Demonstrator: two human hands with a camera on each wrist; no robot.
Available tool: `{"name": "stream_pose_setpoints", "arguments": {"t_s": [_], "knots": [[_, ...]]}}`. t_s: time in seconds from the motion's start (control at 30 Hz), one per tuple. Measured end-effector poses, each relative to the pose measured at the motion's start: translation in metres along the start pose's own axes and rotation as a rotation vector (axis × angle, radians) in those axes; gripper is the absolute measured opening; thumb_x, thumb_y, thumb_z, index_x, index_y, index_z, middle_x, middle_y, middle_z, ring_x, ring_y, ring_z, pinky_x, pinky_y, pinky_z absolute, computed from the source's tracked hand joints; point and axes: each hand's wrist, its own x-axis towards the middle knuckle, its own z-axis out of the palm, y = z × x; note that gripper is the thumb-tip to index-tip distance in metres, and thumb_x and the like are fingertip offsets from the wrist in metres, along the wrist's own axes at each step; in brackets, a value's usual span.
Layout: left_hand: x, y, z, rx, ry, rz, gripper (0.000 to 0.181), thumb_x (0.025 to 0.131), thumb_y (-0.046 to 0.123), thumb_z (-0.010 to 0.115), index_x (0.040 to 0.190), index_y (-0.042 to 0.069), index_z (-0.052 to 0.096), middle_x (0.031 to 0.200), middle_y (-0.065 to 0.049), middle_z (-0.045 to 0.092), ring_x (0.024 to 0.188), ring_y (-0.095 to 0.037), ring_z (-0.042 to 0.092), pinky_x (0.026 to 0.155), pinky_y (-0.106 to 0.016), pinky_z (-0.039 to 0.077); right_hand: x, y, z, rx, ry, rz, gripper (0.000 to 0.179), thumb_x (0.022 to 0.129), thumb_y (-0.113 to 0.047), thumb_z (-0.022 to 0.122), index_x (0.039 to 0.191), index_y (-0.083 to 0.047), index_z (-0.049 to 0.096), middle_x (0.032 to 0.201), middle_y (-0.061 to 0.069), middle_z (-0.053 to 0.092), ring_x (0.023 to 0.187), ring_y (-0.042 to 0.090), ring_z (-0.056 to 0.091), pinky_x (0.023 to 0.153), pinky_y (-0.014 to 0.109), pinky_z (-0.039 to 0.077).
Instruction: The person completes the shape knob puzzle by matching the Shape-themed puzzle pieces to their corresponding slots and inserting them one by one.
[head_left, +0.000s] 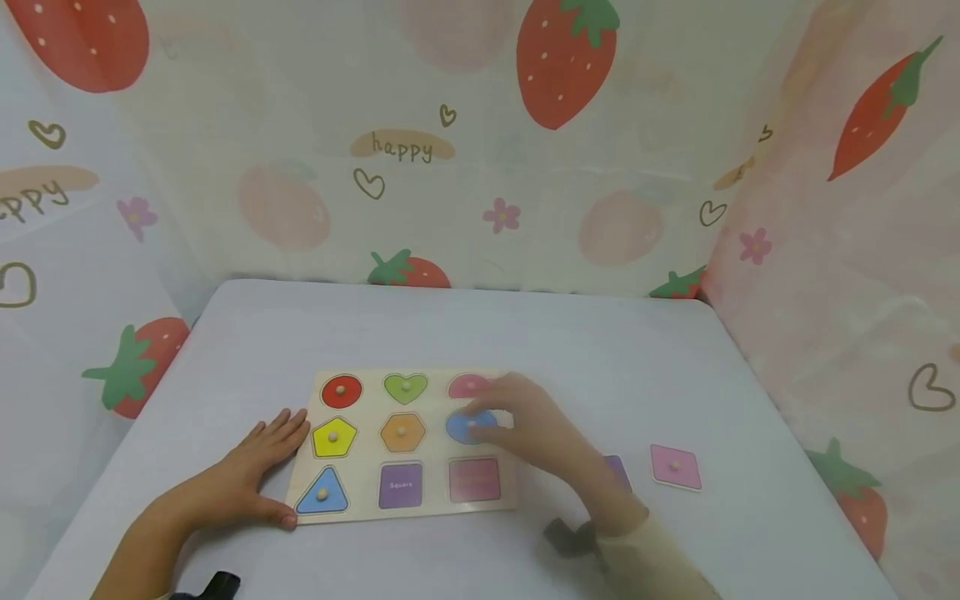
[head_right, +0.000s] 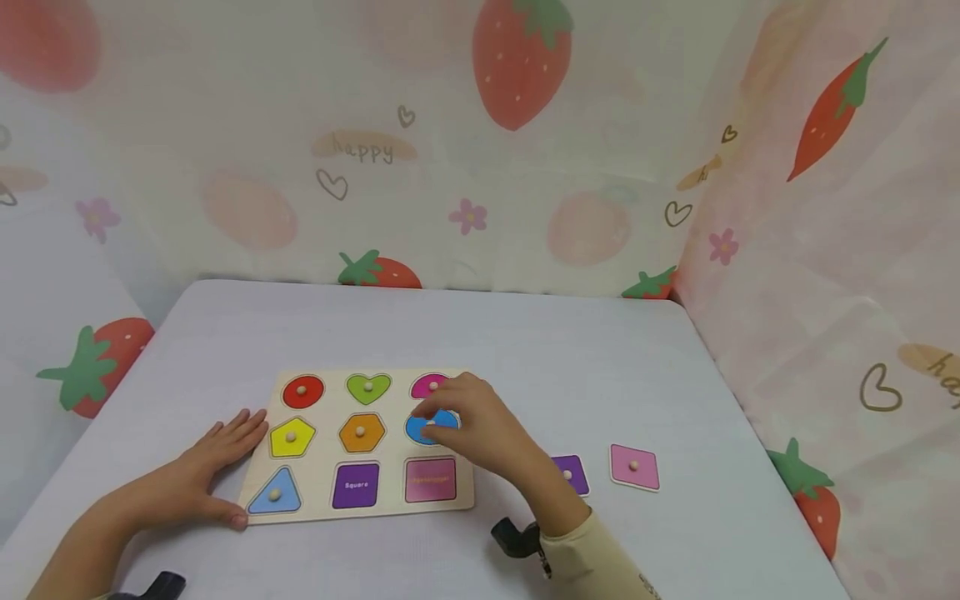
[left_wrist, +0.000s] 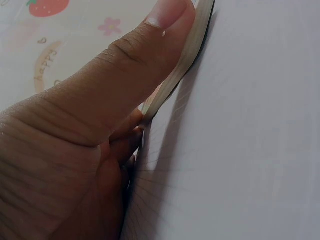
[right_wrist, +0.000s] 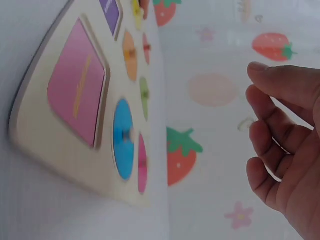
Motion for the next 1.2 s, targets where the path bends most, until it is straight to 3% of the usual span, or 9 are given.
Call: {"name": "stream_pose_setpoints", "arguments": {"t_s": [0.17,0.5,0.77,1.07,1.2], "knots": [[0.000,0.001,-0.001,-0.001,0.001,0.003,0.130,0.062,0.071,0.083,0.162,0.009,0.028,0.171,-0.013,0.017,0.158,-0.040,0.005,0.115,-0.009,-0.019,-0.021,0.017,-0.023,-0.038,0.066,0.014,0.025,0.087,-0.018,0.083,0.108,-0.030,0.077,0.105,-0.021,0.068,0.108,0.005,0.059,0.099,0.037,0.053],[-0.001,0.004,-0.003,-0.012,-0.008,-0.001,0.128,0.064,0.068,0.084,0.162,0.008,0.028,0.171,-0.014,0.017,0.158,-0.041,0.005,0.123,-0.021,-0.016,-0.070,0.068,-0.053,0.043,0.135,0.073,0.025,0.087,-0.022,0.083,0.110,-0.031,0.075,0.110,-0.019,0.069,0.108,0.008,0.062,0.094,0.046,0.055],[0.000,0.003,-0.001,-0.002,-0.001,-0.006,0.130,0.062,0.070,0.084,0.162,0.008,0.029,0.171,-0.013,0.018,0.158,-0.040,0.005,0.118,-0.014,-0.019,-0.090,0.105,-0.063,0.025,0.073,0.176,0.024,0.088,-0.016,0.079,0.110,-0.025,0.077,0.105,-0.012,0.073,0.101,0.018,0.062,0.088,0.040,0.051],[-0.001,-0.002,0.000,0.008,-0.002,0.000,0.131,0.062,0.072,0.083,0.162,0.008,0.028,0.172,-0.012,0.017,0.158,-0.039,0.004,0.113,-0.006,-0.019,-0.100,0.124,-0.069,0.083,-0.035,0.273,0.021,0.087,-0.021,0.081,0.108,-0.017,0.078,0.098,-0.007,0.074,0.091,0.012,0.065,0.082,0.029,0.052],[-0.001,0.001,-0.001,0.003,-0.002,0.005,0.130,0.062,0.072,0.083,0.162,0.008,0.028,0.172,-0.012,0.017,0.158,-0.039,0.004,0.112,-0.005,-0.019,-0.107,0.130,-0.070,0.111,-0.088,0.264,0.024,0.085,-0.018,0.082,0.107,-0.012,0.077,0.100,-0.002,0.076,0.096,0.014,0.068,0.088,0.030,0.053]]}}
